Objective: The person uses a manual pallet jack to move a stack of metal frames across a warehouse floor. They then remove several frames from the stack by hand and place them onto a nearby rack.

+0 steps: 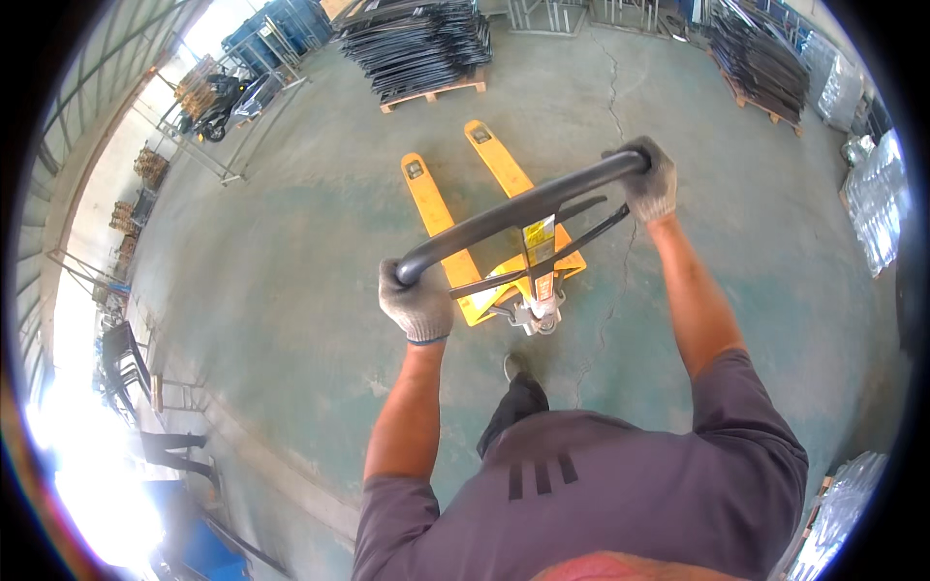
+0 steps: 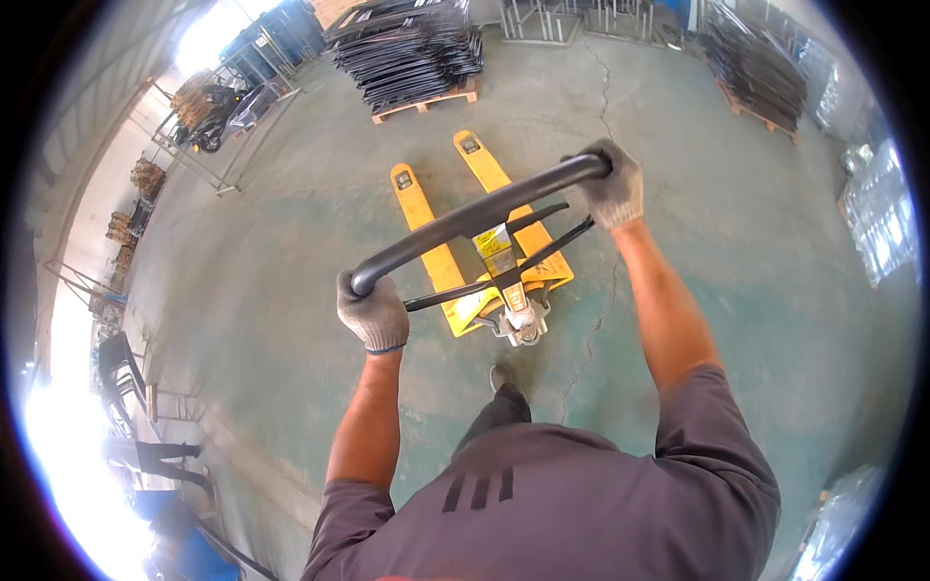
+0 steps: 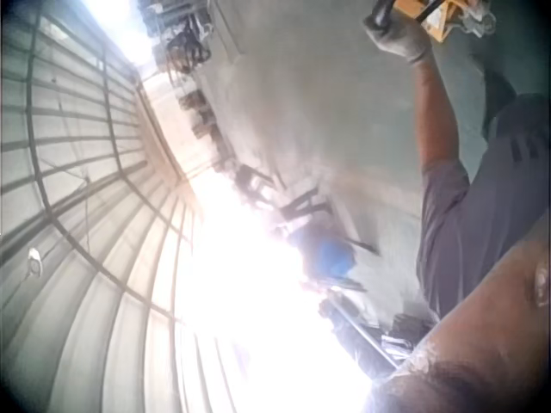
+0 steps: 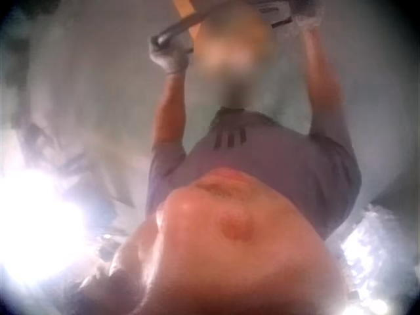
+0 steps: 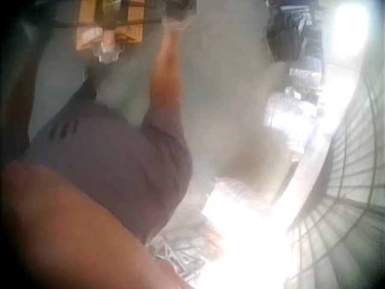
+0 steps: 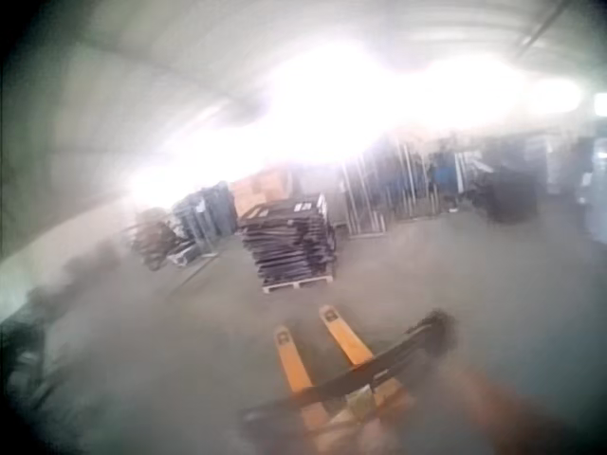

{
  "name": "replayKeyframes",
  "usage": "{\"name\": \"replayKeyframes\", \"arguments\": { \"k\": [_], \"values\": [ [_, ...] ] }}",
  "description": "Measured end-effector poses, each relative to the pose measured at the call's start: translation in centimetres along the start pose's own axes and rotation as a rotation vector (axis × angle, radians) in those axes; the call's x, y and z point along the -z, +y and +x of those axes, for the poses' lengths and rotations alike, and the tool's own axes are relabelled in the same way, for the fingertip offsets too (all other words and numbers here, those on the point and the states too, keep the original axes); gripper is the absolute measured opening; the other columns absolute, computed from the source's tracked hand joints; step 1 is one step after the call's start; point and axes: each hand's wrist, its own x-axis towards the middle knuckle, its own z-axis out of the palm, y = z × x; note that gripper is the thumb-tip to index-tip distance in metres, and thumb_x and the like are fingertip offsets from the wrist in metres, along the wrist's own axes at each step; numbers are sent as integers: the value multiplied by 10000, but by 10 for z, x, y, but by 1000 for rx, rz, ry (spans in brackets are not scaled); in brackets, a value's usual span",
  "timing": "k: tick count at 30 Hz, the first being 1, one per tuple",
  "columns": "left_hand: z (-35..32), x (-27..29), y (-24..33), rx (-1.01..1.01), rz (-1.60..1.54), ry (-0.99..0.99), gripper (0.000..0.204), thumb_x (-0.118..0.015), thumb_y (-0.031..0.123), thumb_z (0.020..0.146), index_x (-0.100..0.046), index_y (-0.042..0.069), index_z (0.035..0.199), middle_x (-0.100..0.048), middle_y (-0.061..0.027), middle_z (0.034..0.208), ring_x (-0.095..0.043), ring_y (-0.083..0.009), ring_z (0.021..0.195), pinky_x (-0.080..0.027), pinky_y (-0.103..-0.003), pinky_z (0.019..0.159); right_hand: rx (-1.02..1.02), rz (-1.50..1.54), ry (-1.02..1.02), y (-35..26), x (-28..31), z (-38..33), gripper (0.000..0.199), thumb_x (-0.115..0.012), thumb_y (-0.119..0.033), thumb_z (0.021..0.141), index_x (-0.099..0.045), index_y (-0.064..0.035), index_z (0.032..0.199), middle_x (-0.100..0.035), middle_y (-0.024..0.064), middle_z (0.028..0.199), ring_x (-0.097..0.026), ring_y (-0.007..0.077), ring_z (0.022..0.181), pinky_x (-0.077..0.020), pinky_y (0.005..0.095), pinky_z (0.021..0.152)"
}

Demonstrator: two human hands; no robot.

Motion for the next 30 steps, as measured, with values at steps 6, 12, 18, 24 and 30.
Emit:
{"name": "replayKeyframes", "arguments": {
  "k": [6, 12, 18, 24, 30],
  "values": [
    [59, -61, -28, 17, -19, -204, 69, -662, -24, 876, -666, 40, 899, -671, -17, 804, -582, -108, 772, -530, -328, 734, -58, 231, 17, 90, -157, 139, 225, -939, -142, 933, -723, -78, 934, -675, -33, 819, -564, 97, 804, -535, 325, 759],
    [159, -84, -76, 103, 47, -123, 124, -655, -54, 856, -685, 50, 917, -705, -17, 832, -654, -108, 820, -558, -311, 790, -124, 315, -140, 75, -337, 234, 249, -950, -178, 926, -721, -85, 951, -650, -28, 816, -542, 89, 820, -537, 323, 768],
    [272, -81, -157, 158, -162, 57, 250, -681, -88, 849, -705, -1, 1083, -761, -69, 955, -714, -123, 869, -592, -298, 768, 15, 279, -189, 12, -479, 278, 209, -891, -214, 963, -722, -93, 984, -741, 76, 863, -670, 157, 805, -570, 378, 769],
    [436, -46, -216, 287, 40, 200, 186, -612, -72, 824, -686, -17, 986, -747, -110, 893, -719, -183, 692, -555, -308, 583, -10, 239, -141, -38, -619, 309, 223, -873, -262, 972, -704, -117, 985, -767, 147, 885, -754, 329, 817, -595, 423, 788],
    [583, -66, -281, 269, 89, 271, 213, -593, -64, 824, -695, -27, 1007, -724, -85, 857, -700, -177, 701, -556, -324, 626, 12, 306, -172, -43, -755, 373, 200, -860, -243, 979, -712, -110, 962, -779, 166, 904, -763, 370, 835, -589, 445, 766]
  ]
}}
